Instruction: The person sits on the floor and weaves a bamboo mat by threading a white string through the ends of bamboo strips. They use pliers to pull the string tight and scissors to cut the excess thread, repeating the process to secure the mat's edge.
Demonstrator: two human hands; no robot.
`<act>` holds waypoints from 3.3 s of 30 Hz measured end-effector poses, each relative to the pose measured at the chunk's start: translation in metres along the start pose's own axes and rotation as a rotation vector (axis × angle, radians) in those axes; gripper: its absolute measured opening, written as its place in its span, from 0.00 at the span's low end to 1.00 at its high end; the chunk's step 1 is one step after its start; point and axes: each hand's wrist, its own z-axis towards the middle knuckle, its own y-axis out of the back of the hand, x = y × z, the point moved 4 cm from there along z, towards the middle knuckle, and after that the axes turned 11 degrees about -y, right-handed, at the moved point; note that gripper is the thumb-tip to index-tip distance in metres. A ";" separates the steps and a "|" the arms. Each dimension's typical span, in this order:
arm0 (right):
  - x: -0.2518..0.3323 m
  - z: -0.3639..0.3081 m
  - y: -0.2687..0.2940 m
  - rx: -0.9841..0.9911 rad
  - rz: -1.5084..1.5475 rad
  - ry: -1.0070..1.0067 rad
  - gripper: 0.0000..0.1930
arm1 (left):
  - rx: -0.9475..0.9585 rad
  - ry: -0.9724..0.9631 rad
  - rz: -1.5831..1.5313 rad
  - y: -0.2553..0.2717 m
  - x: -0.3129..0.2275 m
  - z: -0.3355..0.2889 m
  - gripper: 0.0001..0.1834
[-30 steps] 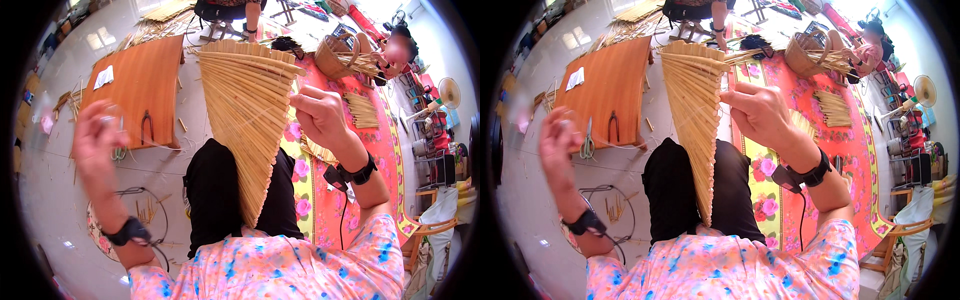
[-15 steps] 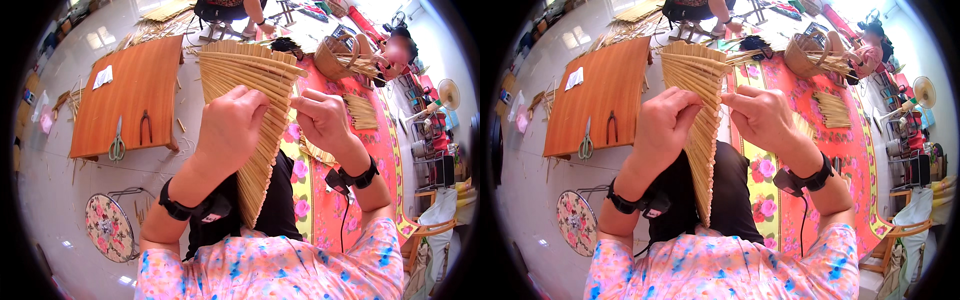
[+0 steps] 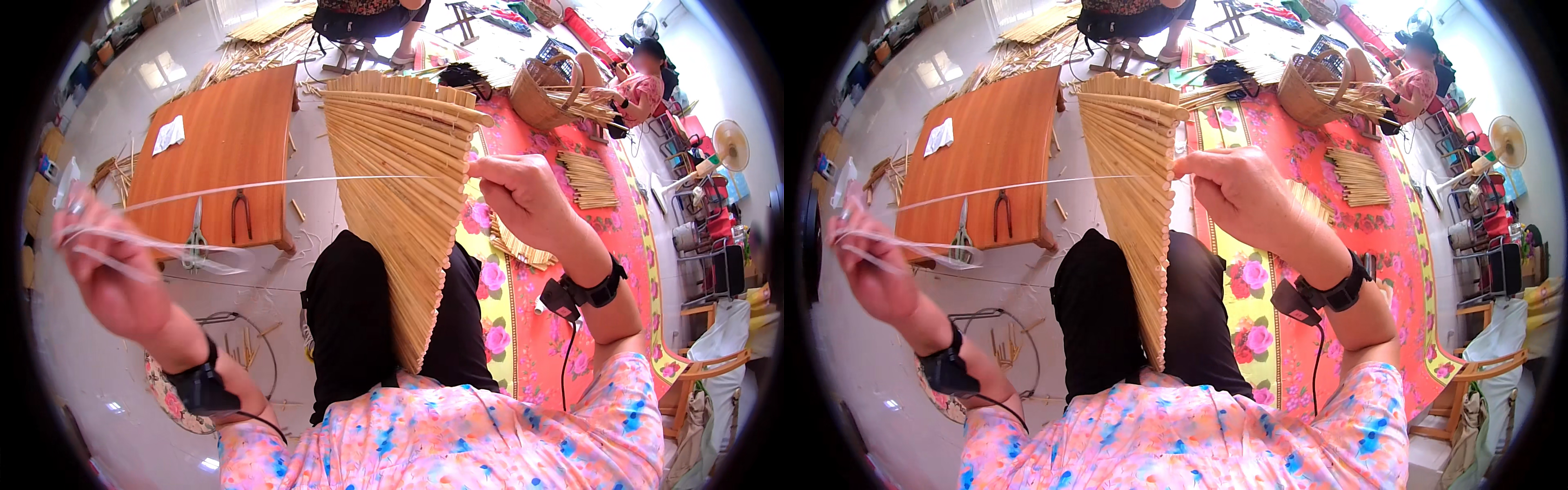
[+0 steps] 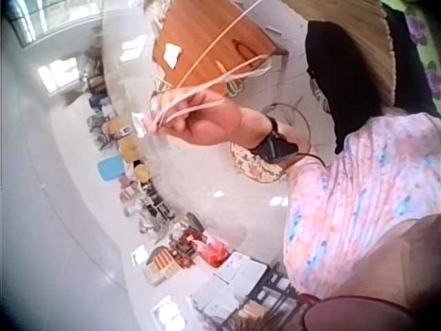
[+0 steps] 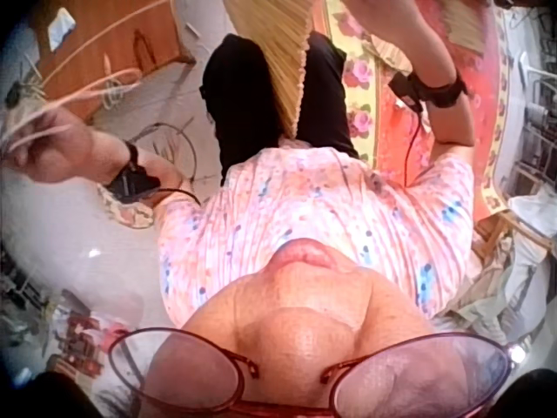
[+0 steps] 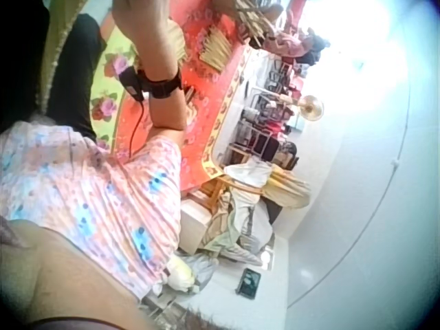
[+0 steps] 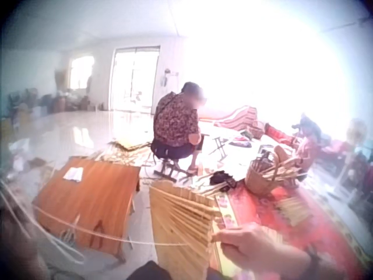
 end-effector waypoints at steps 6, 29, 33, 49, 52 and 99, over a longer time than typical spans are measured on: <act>0.003 0.004 0.001 -0.039 -0.027 0.002 0.09 | -0.201 -0.274 1.471 0.019 -0.058 -0.016 0.10; -0.007 -0.002 0.015 -0.116 -0.393 -0.048 0.07 | 0.478 0.433 1.874 0.015 0.214 -0.063 0.03; -0.031 -0.007 0.029 -0.301 -0.328 -0.016 0.06 | 0.356 0.611 1.733 0.015 0.207 -0.060 0.01; -0.007 0.005 0.016 -0.112 -0.187 0.096 0.12 | -0.052 0.837 0.684 0.056 0.178 -0.066 0.04; 0.001 0.011 0.023 -0.021 -0.195 0.206 0.14 | 0.050 0.821 0.953 0.052 0.176 -0.061 0.03; -0.035 -0.051 0.025 -0.448 0.544 -0.386 0.15 | 0.697 0.219 1.689 -0.024 0.229 -0.071 0.06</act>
